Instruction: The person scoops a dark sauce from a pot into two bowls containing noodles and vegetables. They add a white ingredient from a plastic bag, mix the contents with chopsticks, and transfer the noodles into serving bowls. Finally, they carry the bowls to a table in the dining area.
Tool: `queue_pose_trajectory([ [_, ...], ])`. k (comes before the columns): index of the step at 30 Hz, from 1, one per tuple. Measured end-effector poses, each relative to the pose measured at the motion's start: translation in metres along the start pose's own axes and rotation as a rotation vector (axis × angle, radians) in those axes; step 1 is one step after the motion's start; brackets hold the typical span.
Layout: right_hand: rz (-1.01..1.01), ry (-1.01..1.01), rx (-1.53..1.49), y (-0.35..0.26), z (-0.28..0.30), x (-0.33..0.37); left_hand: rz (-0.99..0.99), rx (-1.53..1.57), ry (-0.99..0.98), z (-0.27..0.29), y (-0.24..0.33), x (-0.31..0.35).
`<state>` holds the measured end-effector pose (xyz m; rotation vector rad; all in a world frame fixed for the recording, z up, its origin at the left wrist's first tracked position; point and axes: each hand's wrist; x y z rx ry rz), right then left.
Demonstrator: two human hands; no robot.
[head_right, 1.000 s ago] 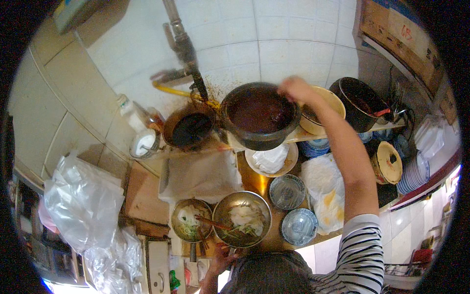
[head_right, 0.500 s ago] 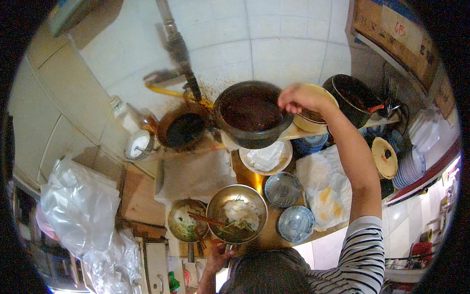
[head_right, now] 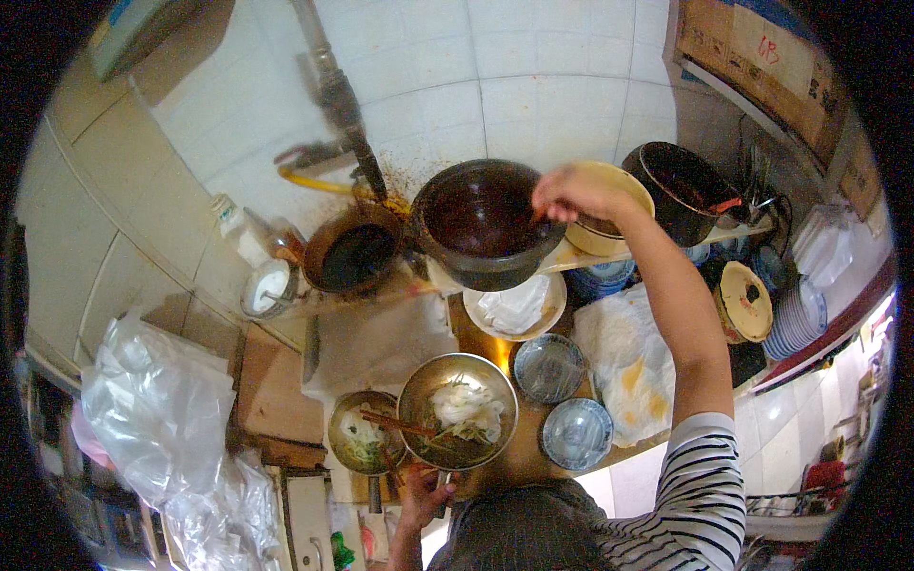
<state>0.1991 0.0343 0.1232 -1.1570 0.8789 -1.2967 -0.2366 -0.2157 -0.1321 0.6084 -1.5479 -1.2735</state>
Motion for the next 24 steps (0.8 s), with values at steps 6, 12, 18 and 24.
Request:
queue_pose_trajectory([
  [6, 0.182, 0.129, -0.017, 0.019, -0.021, -0.038, 0.060, -0.007, 0.009, -0.005, 0.014, -0.005],
  [12, -0.013, 0.046, -0.089, -0.002, -0.006, 0.001, -0.014, -0.025, 0.009, -0.003, 0.043, -0.001],
  [18, 0.201, 0.087, -0.012, 0.016, -0.021, -0.032, -0.013, 0.014, -0.003, -0.006, 0.025, -0.009],
  [24, -0.013, 0.170, -0.076, 0.003, 0.011, 0.005, -0.033, -0.107, -0.050, -0.001, 0.024, -0.010],
])
Point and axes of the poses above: each hand's wrist, its own x-axis away from the middle knuckle, its own z-axis out of the back of the hand, y = z × x, and after that the axes turned 10 degrees about -x, right-handed
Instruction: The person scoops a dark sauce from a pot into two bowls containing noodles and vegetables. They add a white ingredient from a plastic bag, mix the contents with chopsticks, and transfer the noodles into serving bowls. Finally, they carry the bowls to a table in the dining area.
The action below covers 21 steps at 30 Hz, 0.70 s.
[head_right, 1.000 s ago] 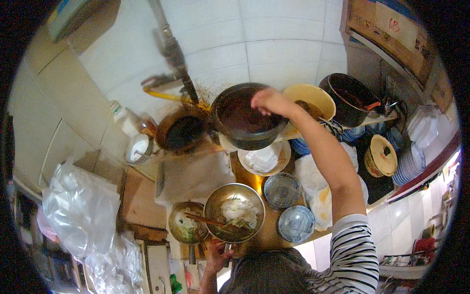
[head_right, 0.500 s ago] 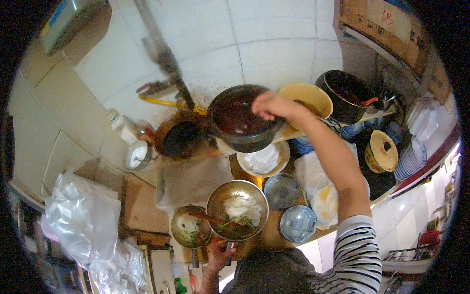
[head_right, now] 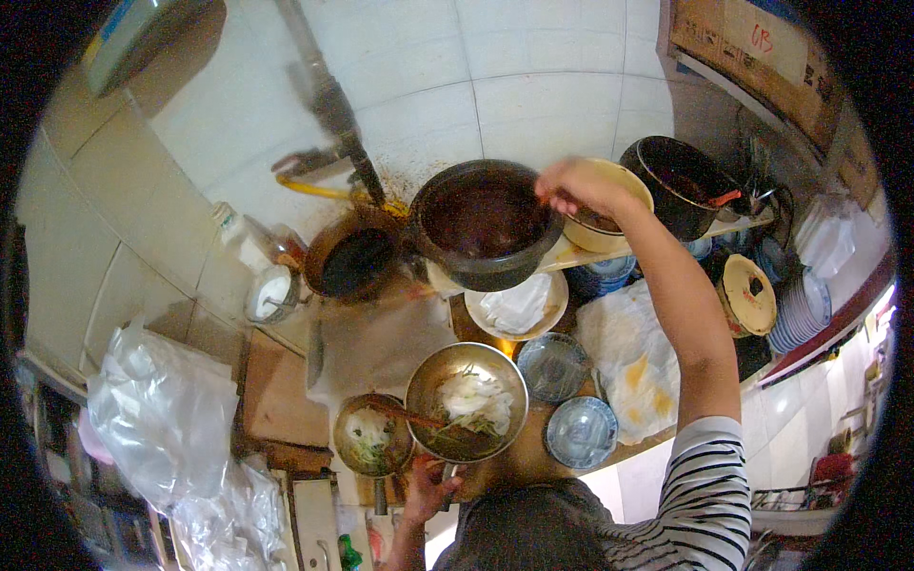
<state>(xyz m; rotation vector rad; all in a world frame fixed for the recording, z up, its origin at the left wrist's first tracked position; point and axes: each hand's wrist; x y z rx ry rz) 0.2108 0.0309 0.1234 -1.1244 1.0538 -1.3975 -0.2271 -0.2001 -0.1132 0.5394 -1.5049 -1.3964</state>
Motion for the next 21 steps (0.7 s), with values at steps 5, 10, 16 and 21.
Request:
queue_pose_trajectory([
  [5, 0.165, 0.028, 0.001, 0.011, -0.045, -0.026, 0.093, -0.159, 0.063, -0.003, 0.047, 0.003],
  [10, -0.085, -0.145, 0.015, -0.012, -0.043, -0.001, 0.065, 0.068, -0.040, 0.003, 0.002, -0.002],
  [16, -0.124, 0.151, 0.085, -0.007, 0.015, -0.048, -0.137, -0.051, 0.118, -0.005, 0.054, 0.006],
  [21, 0.291, 0.071, 0.346, 0.006, -0.046, -0.091, -0.076, 0.217, 0.117, -0.005, 0.018, 0.007],
])
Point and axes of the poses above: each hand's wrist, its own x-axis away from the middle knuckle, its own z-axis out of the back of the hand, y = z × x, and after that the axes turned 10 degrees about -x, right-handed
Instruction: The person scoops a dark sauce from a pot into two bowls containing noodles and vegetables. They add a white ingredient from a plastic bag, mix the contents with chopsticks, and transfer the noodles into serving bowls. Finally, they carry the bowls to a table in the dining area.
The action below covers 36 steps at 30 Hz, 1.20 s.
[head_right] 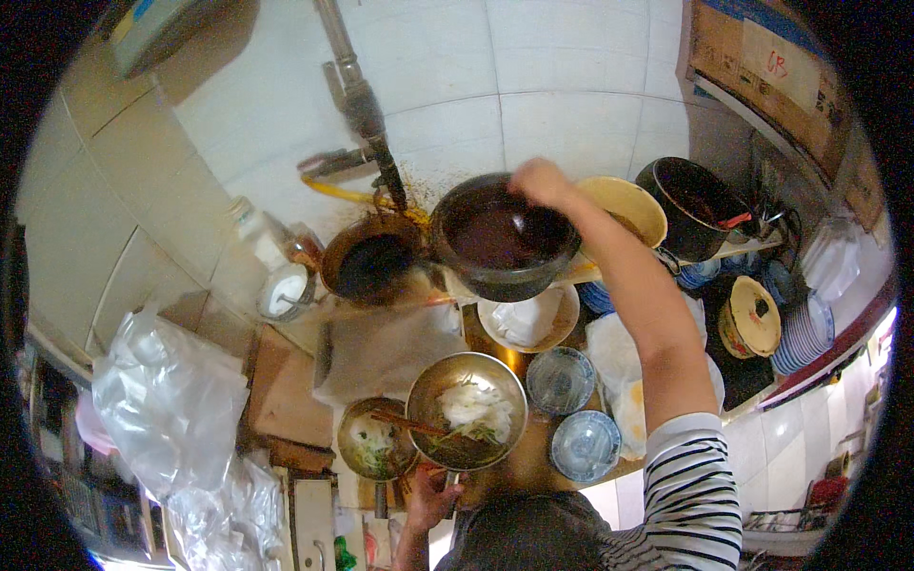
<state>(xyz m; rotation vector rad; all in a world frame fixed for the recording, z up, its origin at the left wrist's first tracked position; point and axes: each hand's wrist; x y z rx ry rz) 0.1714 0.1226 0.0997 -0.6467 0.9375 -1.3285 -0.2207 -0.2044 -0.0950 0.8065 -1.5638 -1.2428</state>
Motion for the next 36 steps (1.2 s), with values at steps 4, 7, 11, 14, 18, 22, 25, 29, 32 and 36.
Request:
queue_pose_trajectory([
  [4, 0.039, -0.144, -0.200, -0.027, -0.046, 0.030, 0.009, -0.042, 0.077, 0.001, -0.003, 0.005],
  [7, -0.023, -0.356, -0.274, -0.037, -0.035, 0.051, 0.030, -0.016, 0.131, 0.002, -0.011, 0.004],
  [11, -0.263, -0.425, -0.245, -0.051, 0.017, 0.077, 0.003, -0.141, 0.032, 0.004, 0.004, 0.001],
  [14, -0.324, -0.415, -0.203, -0.050, 0.038, 0.081, 0.019, -0.230, -0.049, 0.010, -0.003, -0.003],
  [18, -0.282, -0.394, -0.359, -0.036, 0.021, 0.076, 0.144, -0.135, -0.074, 0.011, -0.017, -0.005],
  [22, -0.098, -0.306, -0.444, -0.016, -0.017, 0.053, 0.044, -0.141, -0.068, 0.013, -0.021, -0.006],
  [25, -0.062, -0.204, -0.361, -0.005, -0.023, 0.034, 0.029, -0.216, -0.012, 0.011, -0.011, -0.002],
  [29, -0.017, -0.060, -0.082, 0.000, -0.013, 0.036, 0.055, -0.189, -0.007, 0.011, 0.004, 0.000],
  [32, 0.213, -0.117, 0.188, 0.017, 0.012, 0.045, 0.057, -0.166, -0.005, 0.009, 0.011, 0.000],
  [36, 0.148, -0.347, 0.437, -0.040, 0.021, 0.070, 0.062, -0.101, 0.020, 0.020, -0.019, -0.002],
])
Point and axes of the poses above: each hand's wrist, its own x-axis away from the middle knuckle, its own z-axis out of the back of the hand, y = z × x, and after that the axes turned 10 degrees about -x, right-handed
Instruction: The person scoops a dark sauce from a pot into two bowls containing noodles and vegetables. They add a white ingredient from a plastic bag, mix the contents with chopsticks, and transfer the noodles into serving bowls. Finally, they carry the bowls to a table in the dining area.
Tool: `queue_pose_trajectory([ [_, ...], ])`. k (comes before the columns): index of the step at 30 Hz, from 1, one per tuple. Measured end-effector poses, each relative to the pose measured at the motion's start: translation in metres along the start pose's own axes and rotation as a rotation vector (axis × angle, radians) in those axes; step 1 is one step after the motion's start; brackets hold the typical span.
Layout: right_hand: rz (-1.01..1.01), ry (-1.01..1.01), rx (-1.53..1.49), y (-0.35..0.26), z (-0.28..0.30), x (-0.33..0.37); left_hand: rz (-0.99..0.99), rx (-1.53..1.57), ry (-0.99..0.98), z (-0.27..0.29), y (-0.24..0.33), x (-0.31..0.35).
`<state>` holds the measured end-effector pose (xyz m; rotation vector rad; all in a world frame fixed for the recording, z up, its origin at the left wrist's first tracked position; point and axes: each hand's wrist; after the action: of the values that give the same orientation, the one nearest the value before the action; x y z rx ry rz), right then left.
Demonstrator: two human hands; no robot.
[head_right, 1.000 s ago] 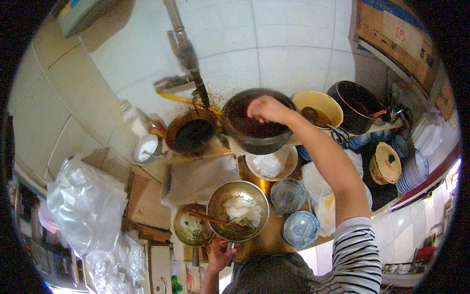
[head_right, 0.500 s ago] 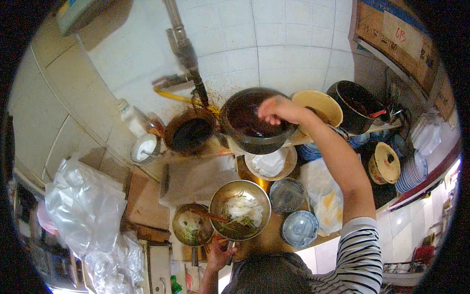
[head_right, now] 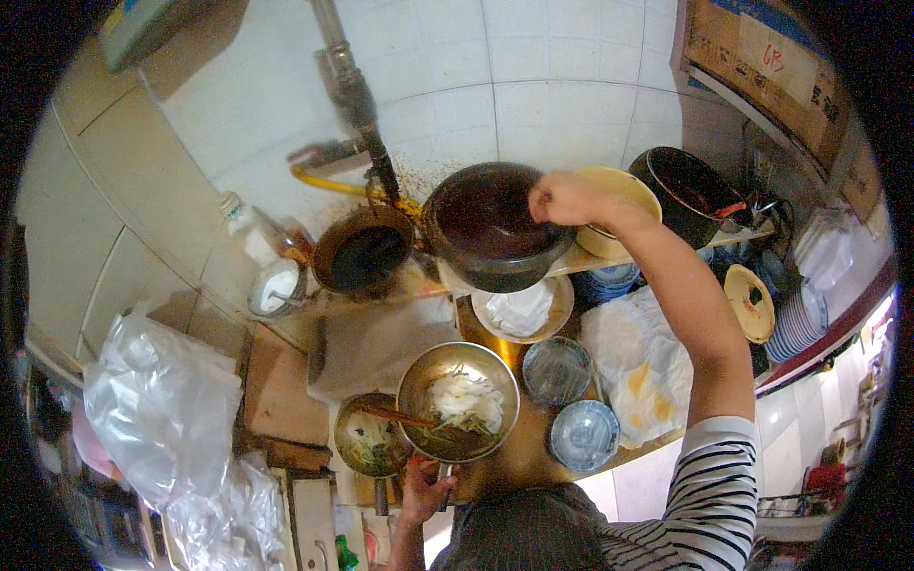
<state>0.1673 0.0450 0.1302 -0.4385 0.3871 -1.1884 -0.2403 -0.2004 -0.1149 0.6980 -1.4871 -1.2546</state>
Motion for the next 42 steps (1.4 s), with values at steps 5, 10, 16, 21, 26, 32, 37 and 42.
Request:
queue_pose_trajectory([
  [5, -0.300, -0.029, -0.381, -0.026, 0.001, -0.011, 0.020, -0.091, -0.144, 0.017, 0.017, -0.002],
  [10, -0.241, 0.141, -0.748, -0.024, -0.033, -0.042, -0.070, 0.032, -0.117, 0.027, 0.018, 0.003],
  [16, -0.121, 0.326, -0.427, 0.004, -0.046, -0.052, -0.040, -0.004, -0.094, 0.042, 0.020, 0.010],
  [21, -0.131, 0.173, 0.091, -0.017, -0.023, -0.013, -0.061, -0.044, -0.075, 0.039, 0.019, 0.019],
  [26, -0.127, 0.088, -0.165, -0.022, -0.009, -0.010, -0.018, 0.065, 0.062, 0.011, 0.016, 0.034],
  [32, -0.171, 0.122, -0.820, -0.014, -0.035, -0.038, 0.013, 0.041, 0.059, -0.026, -0.004, 0.039],
  [37, 0.058, 0.351, -0.474, 0.026, -0.044, -0.056, -0.041, 0.073, 0.135, -0.062, 0.008, 0.058],
  [42, 0.071, 0.183, 0.039, 0.011, -0.021, -0.023, 0.116, 0.123, 0.222, -0.088, 0.013, 0.080],
])
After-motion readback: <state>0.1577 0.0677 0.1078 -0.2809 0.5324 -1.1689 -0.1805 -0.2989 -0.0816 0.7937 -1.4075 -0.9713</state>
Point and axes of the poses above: each hand's wrist, its own x-axis away from the middle knuckle, its own z-axis out of the back of the hand, y = z × x, and after that the axes turned 10 degrees about -x, right-handed
